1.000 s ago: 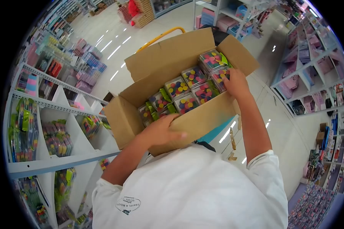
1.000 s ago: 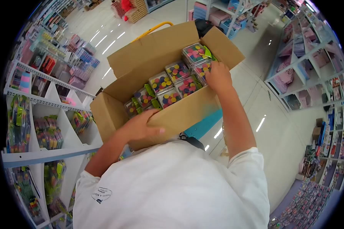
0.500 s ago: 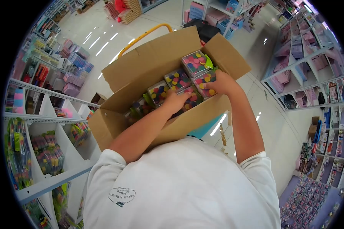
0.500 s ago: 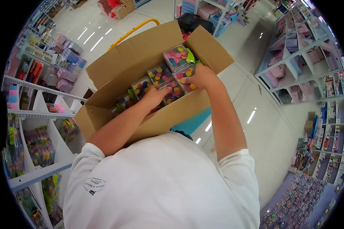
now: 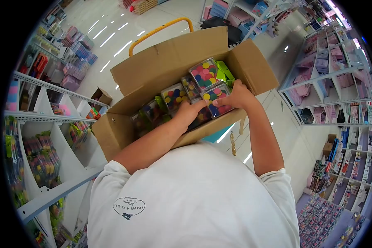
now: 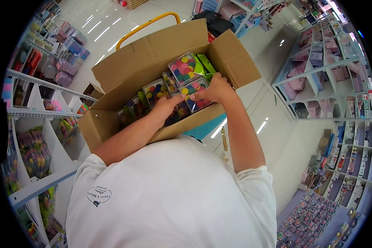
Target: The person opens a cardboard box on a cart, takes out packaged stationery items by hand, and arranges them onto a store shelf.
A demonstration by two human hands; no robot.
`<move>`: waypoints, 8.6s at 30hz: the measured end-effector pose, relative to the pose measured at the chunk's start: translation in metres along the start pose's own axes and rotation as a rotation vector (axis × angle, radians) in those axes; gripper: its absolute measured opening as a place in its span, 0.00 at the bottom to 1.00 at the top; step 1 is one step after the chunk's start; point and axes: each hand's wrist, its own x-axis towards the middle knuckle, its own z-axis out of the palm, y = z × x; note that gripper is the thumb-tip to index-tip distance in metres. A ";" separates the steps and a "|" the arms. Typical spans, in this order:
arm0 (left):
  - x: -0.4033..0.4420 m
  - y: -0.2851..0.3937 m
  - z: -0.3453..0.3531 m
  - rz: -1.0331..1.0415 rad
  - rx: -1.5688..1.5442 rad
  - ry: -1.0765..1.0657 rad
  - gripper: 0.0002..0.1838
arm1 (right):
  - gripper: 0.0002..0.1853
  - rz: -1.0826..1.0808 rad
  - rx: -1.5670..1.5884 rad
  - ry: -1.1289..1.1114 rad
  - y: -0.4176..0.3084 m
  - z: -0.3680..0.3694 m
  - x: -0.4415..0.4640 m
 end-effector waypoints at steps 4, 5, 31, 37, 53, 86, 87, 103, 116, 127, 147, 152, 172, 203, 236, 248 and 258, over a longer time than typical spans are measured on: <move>-0.003 0.003 -0.003 -0.032 0.017 0.007 0.34 | 0.75 -0.037 0.097 0.038 0.004 -0.002 0.000; -0.005 0.008 -0.003 -0.034 0.016 0.006 0.34 | 0.75 -0.036 0.096 0.037 0.006 -0.003 0.002; -0.015 0.021 0.001 -0.129 -0.448 -0.200 0.39 | 0.44 -0.225 0.739 -0.437 0.001 -0.015 -0.005; 0.003 -0.001 0.002 0.005 -0.575 -0.268 0.30 | 0.37 -0.190 0.461 -0.467 -0.007 0.010 0.004; 0.002 0.008 -0.001 0.105 -0.419 -0.055 0.68 | 0.47 -0.071 0.911 -0.445 -0.016 0.014 0.005; 0.014 -0.002 -0.005 0.456 -0.430 0.134 0.51 | 0.32 -0.380 1.312 -0.490 -0.009 0.081 0.048; 0.031 -0.011 -0.005 0.463 -0.397 0.170 0.57 | 0.31 -0.328 1.318 -0.412 -0.018 0.076 0.039; -0.007 0.022 -0.018 0.509 -0.380 0.092 0.47 | 0.27 -0.244 1.534 -0.432 -0.061 0.035 -0.017; 0.017 0.013 -0.040 0.211 -0.406 0.000 0.58 | 0.47 -0.217 1.023 -0.296 -0.063 0.055 0.023; 0.027 0.008 -0.048 0.238 -0.354 -0.030 0.59 | 0.54 -0.109 0.832 -0.244 -0.077 0.045 0.028; -0.002 0.025 -0.042 0.500 -0.346 0.063 0.50 | 0.31 -0.285 1.393 -0.316 -0.082 0.054 0.031; -0.034 0.052 -0.037 0.682 -0.128 0.030 0.52 | 0.28 -0.351 1.548 -0.222 -0.085 0.035 0.001; -0.313 0.003 -0.107 1.018 0.423 0.443 0.52 | 0.43 -0.628 1.573 -0.828 -0.157 0.052 -0.206; -0.543 -0.230 -0.135 0.448 -0.121 0.882 0.47 | 0.36 -0.292 0.800 -1.668 -0.278 0.299 -0.360; -0.666 -0.334 -0.107 0.593 -0.865 0.932 0.48 | 0.36 -0.017 0.332 -2.156 -0.382 0.370 -0.444; -0.761 -0.412 -0.219 0.210 -0.516 0.865 0.43 | 0.35 -0.200 -0.385 -1.820 -0.487 0.400 -0.573; -0.920 -0.432 -0.316 0.453 -0.984 0.979 0.44 | 0.45 -0.388 -0.765 -2.200 -0.657 0.495 -0.737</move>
